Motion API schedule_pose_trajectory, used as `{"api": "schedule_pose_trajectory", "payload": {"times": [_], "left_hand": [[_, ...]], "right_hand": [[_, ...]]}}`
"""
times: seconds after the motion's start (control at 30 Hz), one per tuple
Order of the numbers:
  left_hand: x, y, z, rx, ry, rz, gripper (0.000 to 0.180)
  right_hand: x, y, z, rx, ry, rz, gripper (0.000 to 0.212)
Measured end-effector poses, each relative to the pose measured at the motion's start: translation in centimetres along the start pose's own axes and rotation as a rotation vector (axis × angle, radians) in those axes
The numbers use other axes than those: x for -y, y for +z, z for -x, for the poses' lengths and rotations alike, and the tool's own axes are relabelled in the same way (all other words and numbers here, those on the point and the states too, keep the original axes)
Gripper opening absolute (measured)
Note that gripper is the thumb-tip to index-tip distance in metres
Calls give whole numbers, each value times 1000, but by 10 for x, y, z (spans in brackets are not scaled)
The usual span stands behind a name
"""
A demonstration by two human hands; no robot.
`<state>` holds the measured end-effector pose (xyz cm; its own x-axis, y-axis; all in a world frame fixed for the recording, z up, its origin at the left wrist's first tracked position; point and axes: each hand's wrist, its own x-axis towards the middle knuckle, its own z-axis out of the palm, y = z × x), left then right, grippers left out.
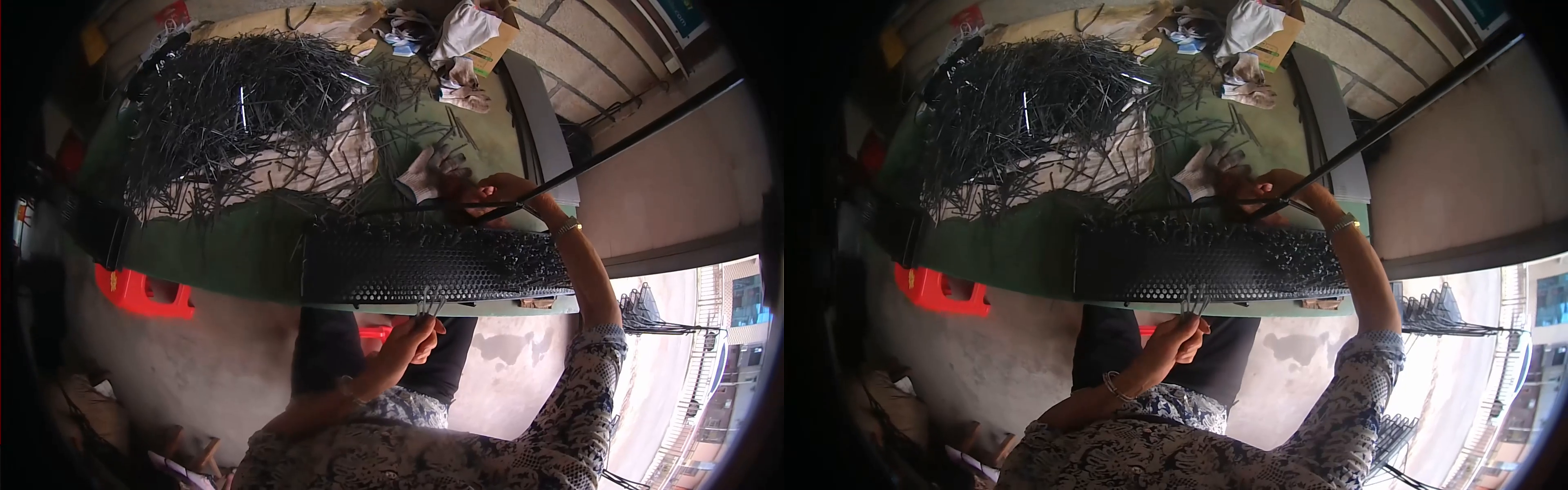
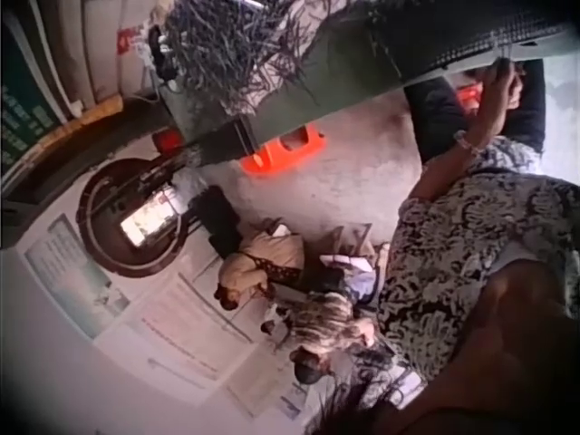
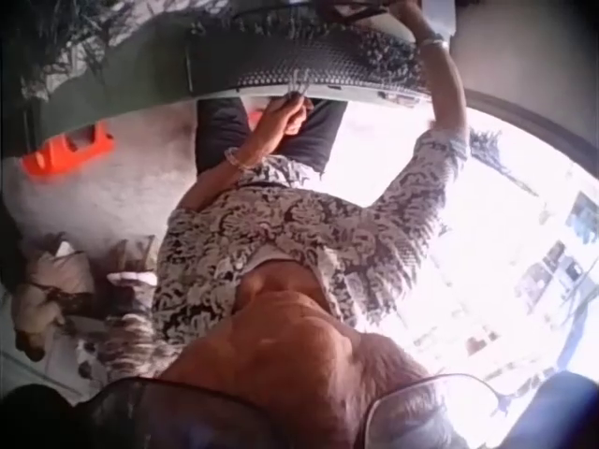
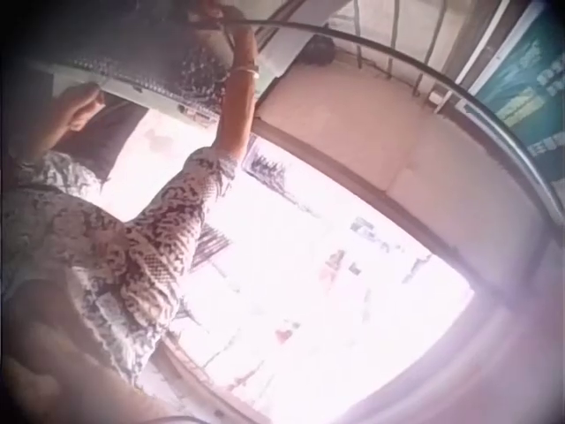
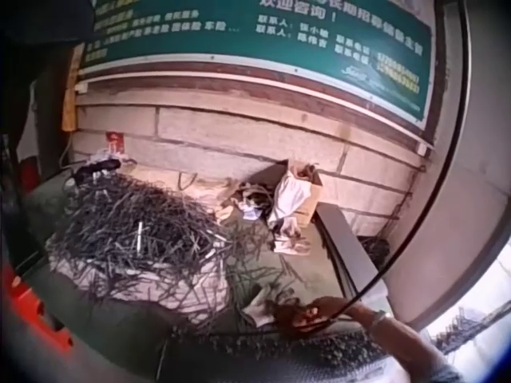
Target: The person is manually inserting and arranging thin metal rods into a template to assemble a grid structure.
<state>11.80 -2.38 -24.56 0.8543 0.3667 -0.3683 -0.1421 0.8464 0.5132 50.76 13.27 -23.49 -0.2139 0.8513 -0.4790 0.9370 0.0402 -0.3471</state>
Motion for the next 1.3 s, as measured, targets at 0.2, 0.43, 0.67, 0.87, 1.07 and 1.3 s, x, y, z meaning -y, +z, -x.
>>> {"api": "schedule_pose_trajectory", "payload": {"times": [0.2,0.43,0.67,0.87,1.07,1.3], "left_hand": [[2,4,-6,-102,156,-107,36],[-3,-4,-8,-50,55,-75,37],[-2,1,-3,-63,66,-35,36],[-4,10,-4,-102,121,59,31],[-10,17,-6,-160,202,-2,25],[5,18,-9,-145,250,-47,26]], "right_hand": [[-21,6,-10,-457,-258,64,18],[-12,-8,-8,-798,-94,-121,11],[23,-26,7,-816,12,-82,19],[52,-49,22,-712,300,-54,40],[69,-20,79,-1474,-15,-631,41],[224,91,160,-883,131,-856,32]]}}
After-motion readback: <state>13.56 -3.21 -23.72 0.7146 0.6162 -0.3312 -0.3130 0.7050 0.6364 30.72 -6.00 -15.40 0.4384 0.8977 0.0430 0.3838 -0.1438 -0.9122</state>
